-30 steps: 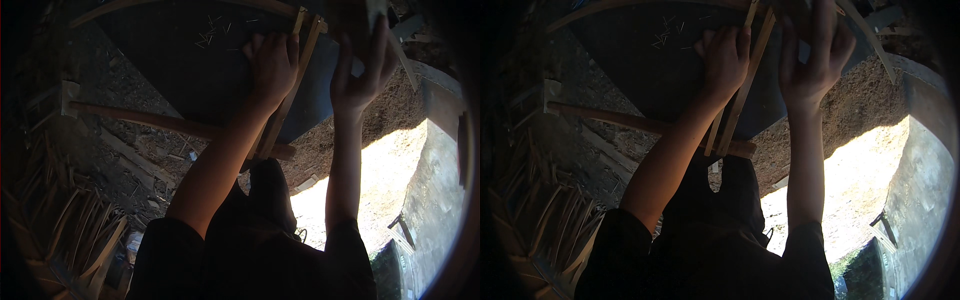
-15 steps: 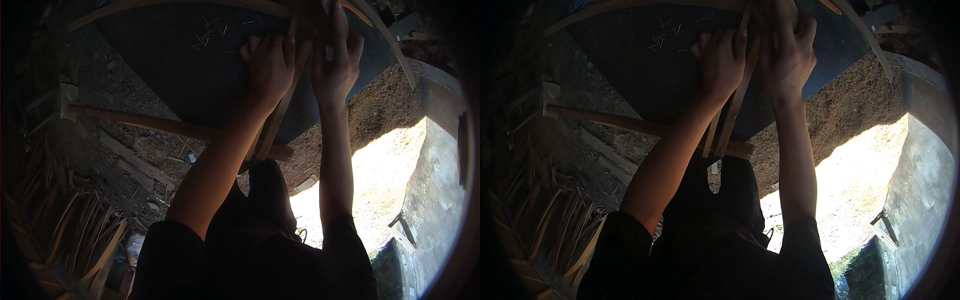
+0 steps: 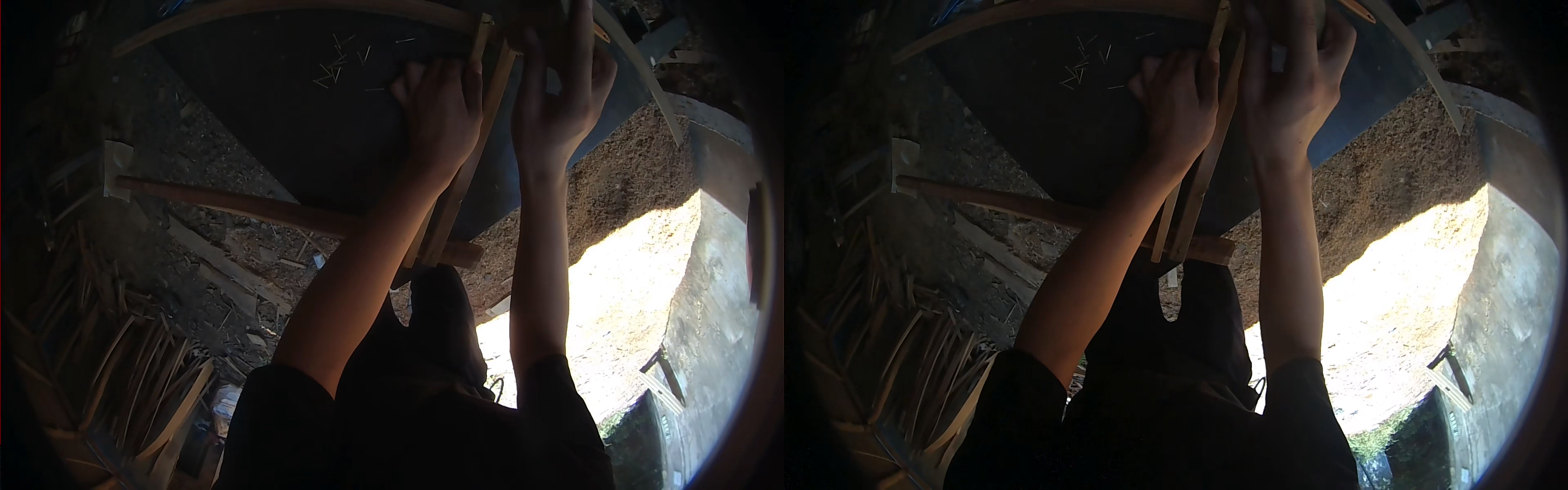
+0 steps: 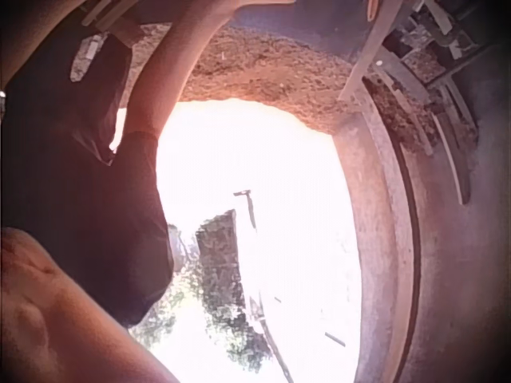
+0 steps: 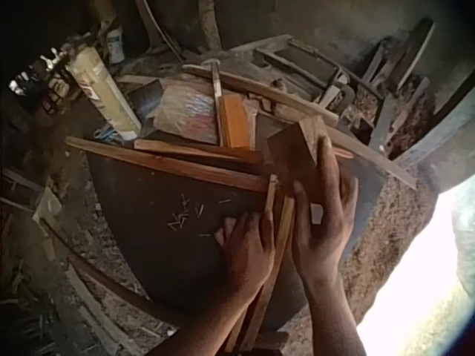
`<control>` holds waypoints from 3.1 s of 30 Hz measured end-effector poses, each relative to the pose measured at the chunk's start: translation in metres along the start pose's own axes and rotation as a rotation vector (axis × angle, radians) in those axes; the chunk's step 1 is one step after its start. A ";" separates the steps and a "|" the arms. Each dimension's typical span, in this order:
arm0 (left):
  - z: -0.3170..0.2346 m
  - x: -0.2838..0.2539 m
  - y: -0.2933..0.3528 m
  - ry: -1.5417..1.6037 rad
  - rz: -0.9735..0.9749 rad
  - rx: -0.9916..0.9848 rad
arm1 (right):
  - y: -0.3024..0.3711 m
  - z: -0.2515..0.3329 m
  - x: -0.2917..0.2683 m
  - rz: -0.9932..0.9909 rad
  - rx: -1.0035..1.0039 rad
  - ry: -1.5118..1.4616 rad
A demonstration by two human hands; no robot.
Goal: Assemble a wooden frame by positioning wooden strips and securing them with small nails or pins.
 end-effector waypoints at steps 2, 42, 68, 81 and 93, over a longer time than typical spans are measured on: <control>-0.003 0.000 -0.001 0.006 0.006 -0.008 | -0.004 0.008 -0.013 -0.206 -0.162 0.046; -0.006 -0.001 0.000 0.020 0.127 -0.049 | 0.009 -0.127 -0.023 0.123 -0.123 0.284; -0.005 -0.001 0.000 -0.017 0.089 -0.020 | -0.046 -0.074 0.051 0.664 -0.846 -0.088; -0.007 -0.001 0.000 -0.038 0.045 0.009 | -0.046 -0.070 0.058 0.666 -0.826 -0.090; -0.011 0.000 0.001 -0.071 0.048 0.003 | -0.049 -0.069 0.058 0.753 -0.851 -0.027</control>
Point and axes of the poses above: each hand's wrist, its own y-axis away from the middle knuckle, its own x-axis out of the palm, z = x × y, the point moved 4 cm from there along -y, towards the middle knuckle
